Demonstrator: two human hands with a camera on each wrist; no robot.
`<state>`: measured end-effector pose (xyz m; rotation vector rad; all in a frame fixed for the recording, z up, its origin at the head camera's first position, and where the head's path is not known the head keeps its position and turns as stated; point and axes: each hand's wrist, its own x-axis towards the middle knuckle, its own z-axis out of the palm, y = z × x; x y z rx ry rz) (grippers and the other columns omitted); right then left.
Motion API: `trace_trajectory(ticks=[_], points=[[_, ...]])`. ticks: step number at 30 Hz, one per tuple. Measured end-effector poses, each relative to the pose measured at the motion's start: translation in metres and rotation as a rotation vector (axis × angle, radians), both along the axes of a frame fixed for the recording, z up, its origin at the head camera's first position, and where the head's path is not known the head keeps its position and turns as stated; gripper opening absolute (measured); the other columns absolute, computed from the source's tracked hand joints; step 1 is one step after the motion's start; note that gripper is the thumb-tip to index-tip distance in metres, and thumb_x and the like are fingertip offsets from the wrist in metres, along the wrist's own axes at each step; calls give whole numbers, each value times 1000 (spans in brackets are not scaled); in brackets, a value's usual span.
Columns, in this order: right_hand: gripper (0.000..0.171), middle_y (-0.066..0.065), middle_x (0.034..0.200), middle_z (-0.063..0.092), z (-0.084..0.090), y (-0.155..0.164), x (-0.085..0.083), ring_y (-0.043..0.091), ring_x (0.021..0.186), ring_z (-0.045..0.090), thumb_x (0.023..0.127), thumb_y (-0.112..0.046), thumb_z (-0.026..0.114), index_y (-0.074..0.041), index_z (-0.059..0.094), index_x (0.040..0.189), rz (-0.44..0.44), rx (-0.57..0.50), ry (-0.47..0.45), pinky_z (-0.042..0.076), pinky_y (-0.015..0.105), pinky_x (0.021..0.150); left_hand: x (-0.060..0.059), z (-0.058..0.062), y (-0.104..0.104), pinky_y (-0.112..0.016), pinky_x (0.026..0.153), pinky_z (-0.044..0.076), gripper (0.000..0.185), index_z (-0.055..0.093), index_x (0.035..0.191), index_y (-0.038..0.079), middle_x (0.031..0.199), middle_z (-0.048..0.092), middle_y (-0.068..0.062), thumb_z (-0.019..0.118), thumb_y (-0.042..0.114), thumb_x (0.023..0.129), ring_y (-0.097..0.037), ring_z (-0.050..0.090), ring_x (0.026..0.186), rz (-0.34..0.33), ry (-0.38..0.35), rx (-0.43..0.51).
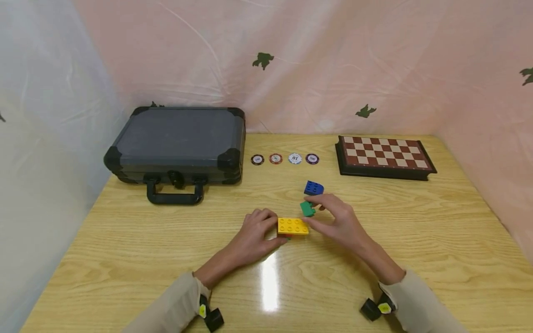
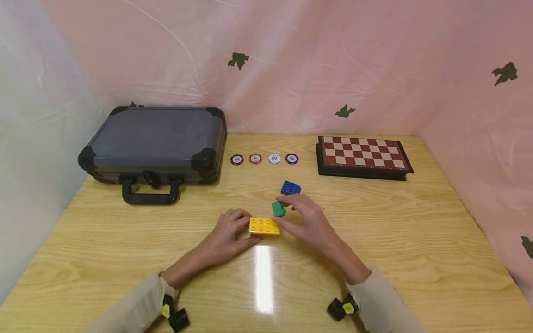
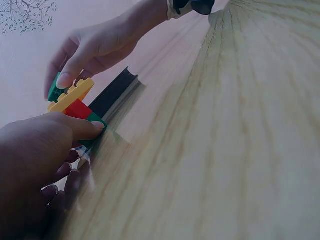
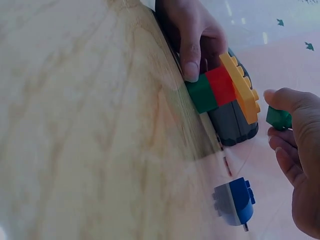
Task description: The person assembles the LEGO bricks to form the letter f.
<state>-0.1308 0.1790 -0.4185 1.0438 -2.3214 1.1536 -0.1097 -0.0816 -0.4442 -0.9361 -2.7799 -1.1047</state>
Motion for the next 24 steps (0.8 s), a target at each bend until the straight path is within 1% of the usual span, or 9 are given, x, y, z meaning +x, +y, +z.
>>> trace_trajectory(ticks=[3, 5, 7, 9, 13, 16, 20, 24], points=[[42, 10, 118, 70, 0, -2, 1, 22, 99, 62, 90, -22, 84, -1, 70, 124, 15, -6, 14, 56, 32, 78, 0, 0, 0, -48, 91, 39, 33, 72, 114, 8, 118, 62, -6, 82, 29, 91, -25, 51, 106, -2, 3, 1], [45, 9, 118, 70, 0, -4, 2, 22, 101, 61, 95, -37, 76, -1, 70, 123, 27, -10, 13, 55, 33, 80, -1, 0, 0, -48, 91, 39, 34, 72, 115, 7, 118, 62, -6, 82, 28, 91, -25, 51, 106, -4, 3, 0], [51, 8, 118, 69, 1, -6, 4, 21, 103, 61, 97, -46, 68, -2, 71, 123, 38, -8, 9, 55, 33, 82, -1, 0, 0, -48, 91, 39, 34, 72, 116, 7, 118, 62, -6, 82, 28, 91, -25, 51, 106, -3, 4, -2], [52, 8, 118, 68, 1, -8, 6, 21, 103, 60, 98, -47, 66, -1, 71, 123, 52, -7, 12, 54, 32, 85, 0, 0, 0, -48, 91, 39, 34, 72, 116, 8, 118, 62, -6, 82, 28, 91, -25, 52, 106, -4, 5, 0], [52, 8, 118, 65, 1, -12, 8, 22, 106, 57, 101, -45, 64, 1, 69, 126, 80, 3, 17, 49, 25, 91, 0, 0, 0, -47, 90, 39, 32, 72, 115, 8, 118, 62, -6, 82, 28, 91, -24, 52, 106, -4, 13, 5], [51, 9, 119, 63, -1, -15, 10, 23, 107, 56, 103, -42, 61, 2, 68, 128, 101, 1, 22, 45, 21, 95, 0, 0, 0, -46, 89, 39, 31, 72, 114, 9, 117, 62, -5, 82, 28, 92, -24, 52, 105, -6, 15, 6], [48, 9, 119, 63, -2, -19, 12, 23, 109, 56, 105, -39, 58, 1, 67, 130, 115, -2, 26, 45, 23, 97, 0, -1, 0, -45, 88, 39, 31, 72, 113, 9, 117, 62, -5, 82, 28, 91, -24, 52, 105, -8, 20, 7], [49, 12, 121, 63, -3, -21, 14, 23, 112, 57, 104, -40, 61, 1, 64, 133, 120, 1, 5, 47, 27, 96, 0, -1, 0, -44, 87, 39, 31, 72, 112, 8, 116, 62, -5, 82, 29, 91, -23, 52, 105, -6, 29, 7]])
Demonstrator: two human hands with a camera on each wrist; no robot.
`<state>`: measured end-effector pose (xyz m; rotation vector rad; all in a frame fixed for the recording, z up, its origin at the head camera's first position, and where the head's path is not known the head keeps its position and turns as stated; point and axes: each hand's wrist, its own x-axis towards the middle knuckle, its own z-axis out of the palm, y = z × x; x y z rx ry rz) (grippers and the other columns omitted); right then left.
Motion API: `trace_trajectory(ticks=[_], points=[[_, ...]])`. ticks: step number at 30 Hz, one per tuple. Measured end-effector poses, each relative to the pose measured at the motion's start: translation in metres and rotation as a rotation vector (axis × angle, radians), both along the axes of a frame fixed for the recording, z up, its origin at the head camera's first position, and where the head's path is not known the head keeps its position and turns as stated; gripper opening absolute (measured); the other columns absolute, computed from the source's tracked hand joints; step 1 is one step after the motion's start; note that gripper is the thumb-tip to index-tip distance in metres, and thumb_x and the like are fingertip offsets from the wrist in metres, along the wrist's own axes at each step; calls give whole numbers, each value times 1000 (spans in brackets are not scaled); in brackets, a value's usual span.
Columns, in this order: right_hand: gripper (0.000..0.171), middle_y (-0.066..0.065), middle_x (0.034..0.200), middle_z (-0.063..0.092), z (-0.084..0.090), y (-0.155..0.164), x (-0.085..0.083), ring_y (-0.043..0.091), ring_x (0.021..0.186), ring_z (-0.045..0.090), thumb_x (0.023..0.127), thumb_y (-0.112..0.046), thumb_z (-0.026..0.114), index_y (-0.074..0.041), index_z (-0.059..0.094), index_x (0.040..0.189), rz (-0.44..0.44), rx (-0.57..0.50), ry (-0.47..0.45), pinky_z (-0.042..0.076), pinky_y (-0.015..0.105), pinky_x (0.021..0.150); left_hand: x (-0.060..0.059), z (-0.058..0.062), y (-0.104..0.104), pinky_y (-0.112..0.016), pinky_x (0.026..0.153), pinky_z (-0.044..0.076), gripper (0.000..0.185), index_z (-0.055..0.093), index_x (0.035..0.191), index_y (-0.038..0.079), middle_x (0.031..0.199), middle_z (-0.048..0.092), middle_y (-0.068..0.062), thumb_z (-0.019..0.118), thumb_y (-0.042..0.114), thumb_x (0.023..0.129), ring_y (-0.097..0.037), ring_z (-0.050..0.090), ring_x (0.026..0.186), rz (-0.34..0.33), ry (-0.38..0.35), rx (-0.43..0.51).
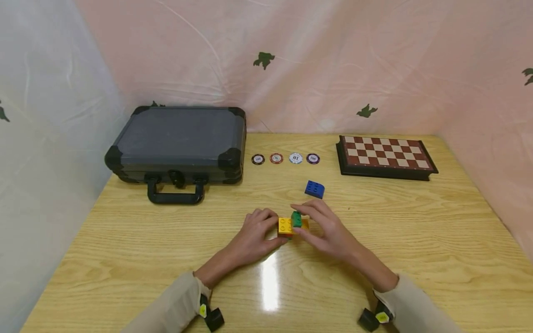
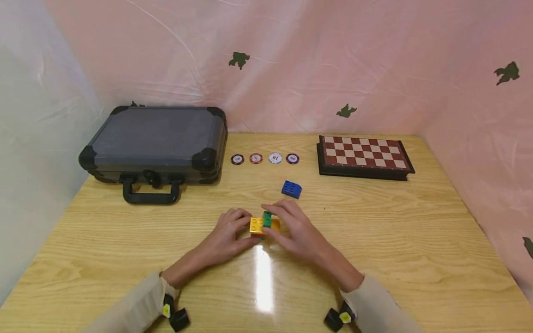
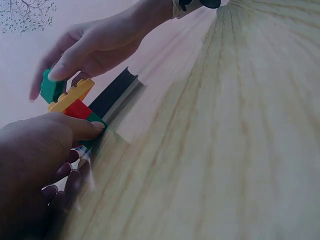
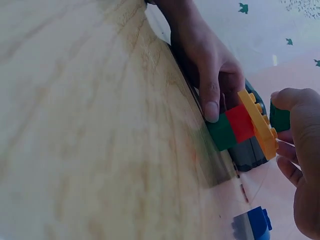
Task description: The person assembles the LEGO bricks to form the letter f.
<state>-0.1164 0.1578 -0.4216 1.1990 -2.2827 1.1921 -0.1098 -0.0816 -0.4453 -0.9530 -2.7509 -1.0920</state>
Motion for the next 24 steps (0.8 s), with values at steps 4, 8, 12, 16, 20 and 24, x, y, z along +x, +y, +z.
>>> trace_trajectory(ticks=[4, 8, 12, 16, 20, 24], points=[[45, 11, 122, 64, -1, -1, 1, 23, 114, 56, 100, -35, 70, 0, 64, 128, -3, 11, -2, 48, 27, 96, 0, 0, 0, -44, 87, 39, 32, 73, 113, 8, 116, 62, -5, 83, 29, 91, -24, 52, 105, 1, 1, -3], [42, 7, 120, 65, -2, -2, 1, 25, 113, 56, 88, -14, 85, 0, 66, 122, -2, 17, 10, 45, 26, 99, 0, 0, 0, -46, 90, 40, 33, 73, 116, 8, 117, 63, -6, 82, 29, 91, -25, 53, 107, 4, -7, -7], [50, 6, 120, 65, -2, -4, 2, 24, 113, 55, 77, -2, 90, -1, 67, 122, -9, 26, 7, 44, 25, 98, 0, 0, 0, -47, 90, 40, 34, 73, 117, 8, 117, 63, -6, 82, 29, 92, -25, 53, 106, 4, -10, -13], [53, 6, 120, 64, -3, -5, 2, 24, 111, 55, 76, 0, 90, -3, 66, 124, -16, 26, 23, 44, 24, 97, 0, 0, 1, -48, 90, 41, 35, 73, 117, 8, 117, 63, -7, 82, 29, 91, -25, 53, 106, 3, -3, -16], [53, 5, 121, 64, -3, -6, 2, 24, 112, 54, 77, -1, 89, -3, 66, 124, -26, 31, 11, 44, 25, 96, 0, 0, 1, -48, 91, 41, 36, 73, 118, 7, 118, 63, -7, 82, 29, 91, -26, 53, 106, 4, 1, -17], [51, 4, 121, 64, -2, -6, 2, 23, 113, 54, 78, -2, 89, -3, 67, 124, -34, 42, -9, 44, 27, 97, 0, 0, 0, -49, 93, 41, 37, 73, 119, 7, 118, 63, -7, 82, 29, 91, -26, 54, 107, 3, 2, -14]])
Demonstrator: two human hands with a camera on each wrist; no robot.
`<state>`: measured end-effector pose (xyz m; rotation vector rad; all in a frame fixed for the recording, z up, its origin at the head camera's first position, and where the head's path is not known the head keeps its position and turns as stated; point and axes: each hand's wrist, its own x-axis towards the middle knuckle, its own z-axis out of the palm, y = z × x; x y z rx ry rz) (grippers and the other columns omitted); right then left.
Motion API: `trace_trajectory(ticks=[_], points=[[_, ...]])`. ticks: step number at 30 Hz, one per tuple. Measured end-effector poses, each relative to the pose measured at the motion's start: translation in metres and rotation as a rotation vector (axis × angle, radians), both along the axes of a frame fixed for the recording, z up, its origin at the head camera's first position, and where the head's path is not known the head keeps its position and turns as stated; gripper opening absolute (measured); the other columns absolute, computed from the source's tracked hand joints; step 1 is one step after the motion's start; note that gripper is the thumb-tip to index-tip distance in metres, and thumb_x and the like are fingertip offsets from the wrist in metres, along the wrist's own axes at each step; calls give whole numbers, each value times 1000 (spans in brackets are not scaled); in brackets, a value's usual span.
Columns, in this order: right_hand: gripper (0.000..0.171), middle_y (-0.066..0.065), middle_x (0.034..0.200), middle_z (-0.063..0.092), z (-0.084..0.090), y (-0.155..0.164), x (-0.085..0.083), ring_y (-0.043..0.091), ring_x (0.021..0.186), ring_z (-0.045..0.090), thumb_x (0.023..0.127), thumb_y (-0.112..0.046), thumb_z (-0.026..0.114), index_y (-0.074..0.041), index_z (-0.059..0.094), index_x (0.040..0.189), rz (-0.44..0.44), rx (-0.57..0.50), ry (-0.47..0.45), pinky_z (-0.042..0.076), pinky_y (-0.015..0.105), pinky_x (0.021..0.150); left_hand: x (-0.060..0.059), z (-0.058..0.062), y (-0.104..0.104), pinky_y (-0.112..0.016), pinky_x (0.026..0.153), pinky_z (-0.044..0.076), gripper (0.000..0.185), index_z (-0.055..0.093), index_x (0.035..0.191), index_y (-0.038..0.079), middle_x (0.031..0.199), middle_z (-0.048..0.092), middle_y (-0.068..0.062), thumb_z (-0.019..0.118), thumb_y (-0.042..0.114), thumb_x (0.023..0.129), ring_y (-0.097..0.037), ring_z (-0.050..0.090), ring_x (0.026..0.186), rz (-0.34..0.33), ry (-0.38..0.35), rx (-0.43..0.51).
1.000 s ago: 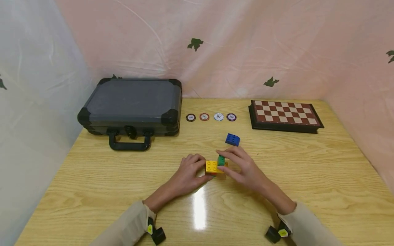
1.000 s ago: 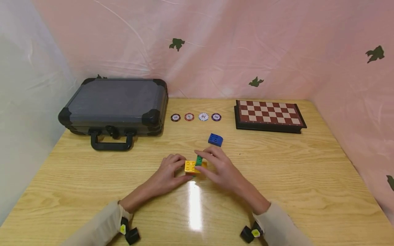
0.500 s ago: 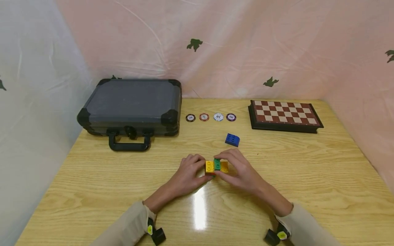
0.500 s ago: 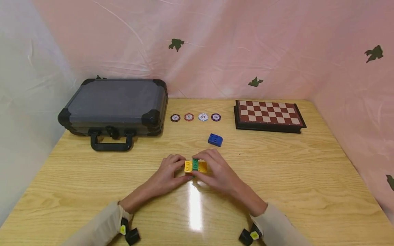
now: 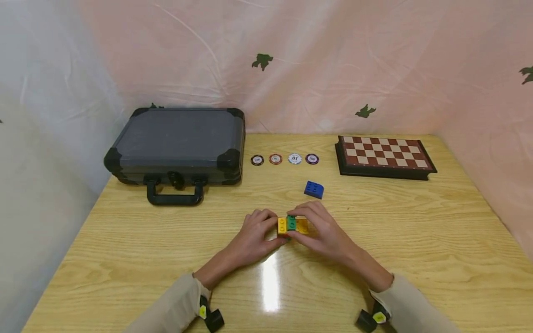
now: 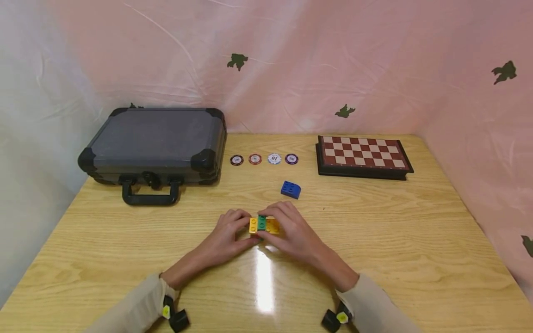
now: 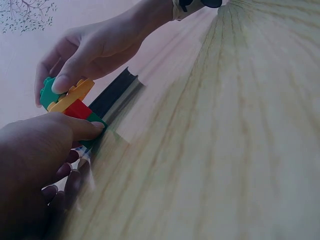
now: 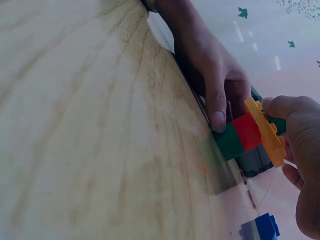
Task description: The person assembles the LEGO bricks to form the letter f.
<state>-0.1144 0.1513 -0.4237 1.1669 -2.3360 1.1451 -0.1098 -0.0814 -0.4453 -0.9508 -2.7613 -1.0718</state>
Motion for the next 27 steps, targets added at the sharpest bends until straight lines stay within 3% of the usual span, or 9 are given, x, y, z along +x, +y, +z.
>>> trace_trajectory(ticks=[14, 27], points=[[42, 4, 120, 64, 2, -1, -3, 25, 116, 53, 83, -3, 86, -4, 67, 120, 44, 7, -48, 44, 34, 99, 0, 0, 0, -49, 92, 41, 37, 73, 119, 7, 118, 63, -7, 82, 29, 91, -26, 54, 107, 0, 10, 6], [45, 5, 123, 63, -5, -1, 1, 26, 117, 49, 84, -4, 85, -5, 66, 124, 10, -10, -58, 39, 37, 101, 0, 0, 1, -51, 94, 41, 37, 73, 119, 7, 118, 63, -7, 82, 30, 91, -26, 54, 107, 2, 9, 5]])
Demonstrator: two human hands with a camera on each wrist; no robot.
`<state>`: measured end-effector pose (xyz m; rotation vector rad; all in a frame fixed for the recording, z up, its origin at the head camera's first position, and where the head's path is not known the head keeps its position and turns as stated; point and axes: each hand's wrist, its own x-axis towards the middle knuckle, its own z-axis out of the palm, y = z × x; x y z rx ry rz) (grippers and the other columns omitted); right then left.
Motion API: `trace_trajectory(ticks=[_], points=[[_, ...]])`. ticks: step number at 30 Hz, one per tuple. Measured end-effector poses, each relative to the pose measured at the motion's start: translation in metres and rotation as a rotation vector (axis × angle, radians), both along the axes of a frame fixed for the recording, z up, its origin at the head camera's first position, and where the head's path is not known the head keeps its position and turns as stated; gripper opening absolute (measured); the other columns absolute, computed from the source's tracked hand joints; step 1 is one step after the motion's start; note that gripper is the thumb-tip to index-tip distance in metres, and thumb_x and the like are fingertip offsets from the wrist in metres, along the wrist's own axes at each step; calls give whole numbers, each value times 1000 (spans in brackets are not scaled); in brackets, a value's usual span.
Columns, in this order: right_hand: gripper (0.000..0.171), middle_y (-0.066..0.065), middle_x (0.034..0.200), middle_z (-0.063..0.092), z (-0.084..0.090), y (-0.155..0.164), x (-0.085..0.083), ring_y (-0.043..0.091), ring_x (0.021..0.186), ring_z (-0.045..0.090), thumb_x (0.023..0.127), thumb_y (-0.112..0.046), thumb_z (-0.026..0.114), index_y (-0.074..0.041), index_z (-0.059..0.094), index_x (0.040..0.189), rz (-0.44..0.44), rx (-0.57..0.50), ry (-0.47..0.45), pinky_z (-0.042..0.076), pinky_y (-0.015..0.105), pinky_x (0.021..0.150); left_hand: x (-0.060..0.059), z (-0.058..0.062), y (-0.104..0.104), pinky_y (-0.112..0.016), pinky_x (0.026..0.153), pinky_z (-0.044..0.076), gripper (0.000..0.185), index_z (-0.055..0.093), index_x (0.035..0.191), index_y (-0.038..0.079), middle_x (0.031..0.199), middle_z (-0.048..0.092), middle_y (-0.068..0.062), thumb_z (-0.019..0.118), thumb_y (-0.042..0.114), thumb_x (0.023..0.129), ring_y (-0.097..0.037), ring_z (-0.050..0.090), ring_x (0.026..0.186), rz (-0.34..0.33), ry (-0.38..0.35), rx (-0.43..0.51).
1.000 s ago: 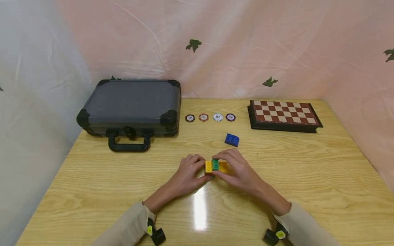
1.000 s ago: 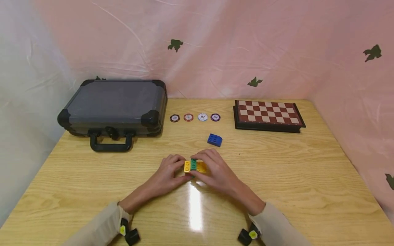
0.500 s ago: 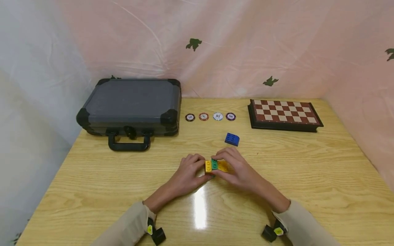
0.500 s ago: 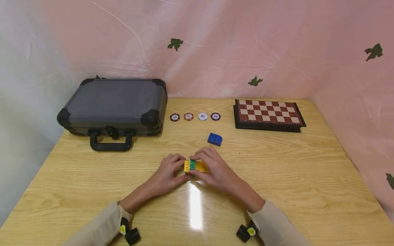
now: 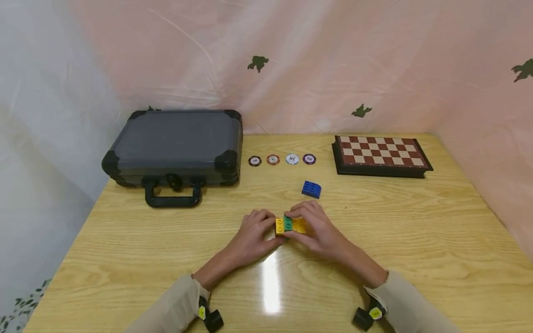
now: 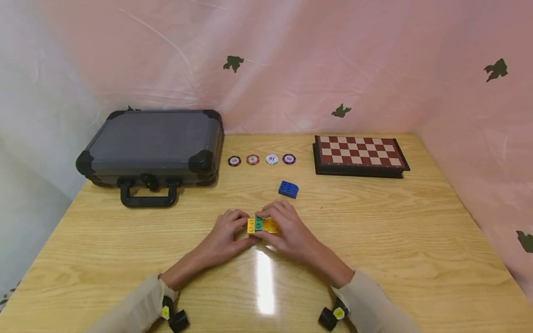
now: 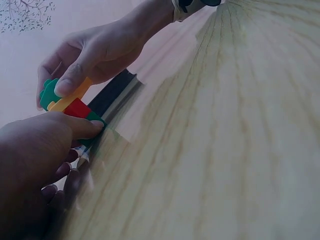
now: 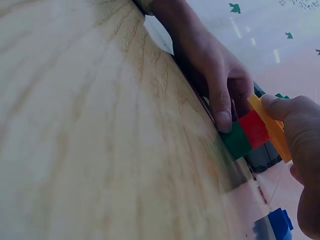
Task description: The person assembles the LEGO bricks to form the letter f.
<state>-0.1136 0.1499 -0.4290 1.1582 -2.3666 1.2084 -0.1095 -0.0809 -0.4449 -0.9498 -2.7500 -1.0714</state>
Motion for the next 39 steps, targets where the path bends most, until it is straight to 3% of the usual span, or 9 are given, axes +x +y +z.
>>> trace_trajectory(ticks=[8, 16, 19, 23, 26, 29, 39], points=[[43, 6, 122, 63, 0, -1, 1, 27, 117, 50, 87, -14, 85, -5, 65, 123, -40, 45, 67, 41, 39, 100, -1, -2, 0, -53, 97, 39, 36, 74, 119, 6, 118, 64, -7, 82, 28, 91, -27, 54, 108, -7, 13, 17], [48, 3, 129, 61, 4, 7, 0, 24, 121, 47, 93, -27, 81, -5, 64, 131, -52, 59, 5, 40, 40, 101, 1, -2, 1, -50, 94, 41, 37, 73, 118, 6, 118, 63, -7, 82, 30, 91, -26, 54, 107, 6, 3, 0], [45, 6, 132, 59, 6, 17, -9, 26, 121, 47, 98, -28, 75, -2, 63, 132, -72, 13, 6, 39, 39, 102, 1, 0, 1, -49, 93, 41, 36, 73, 117, 7, 118, 63, -6, 82, 30, 91, -25, 54, 107, 12, -8, -2], [39, 13, 129, 60, 4, 31, -31, 31, 121, 47, 95, -12, 76, 2, 63, 130, -170, -19, 19, 38, 45, 103, 2, 1, 2, -48, 91, 40, 33, 73, 113, 8, 117, 63, -5, 82, 31, 91, -25, 53, 107, 26, -13, -5], [43, 16, 129, 58, 1, 39, -47, 34, 124, 46, 92, -6, 79, 2, 61, 131, -261, 19, -33, 36, 54, 104, 2, 1, 2, -46, 90, 40, 32, 73, 111, 9, 117, 63, -5, 82, 32, 91, -24, 53, 107, 35, -18, -9], [46, 19, 132, 56, -4, 45, -57, 37, 127, 43, 94, -12, 78, 1, 59, 134, -324, 91, -107, 34, 59, 106, 2, 1, 2, -46, 90, 40, 32, 73, 111, 9, 117, 62, -4, 82, 32, 91, -24, 53, 106, 38, -23, -17], [43, 23, 130, 59, -14, 51, -70, 40, 123, 46, 98, -19, 74, 3, 63, 134, -363, 202, -171, 35, 60, 103, 1, 1, 2, -46, 91, 40, 34, 73, 114, 9, 117, 62, -4, 82, 33, 91, -24, 53, 107, 29, -12, -18]])
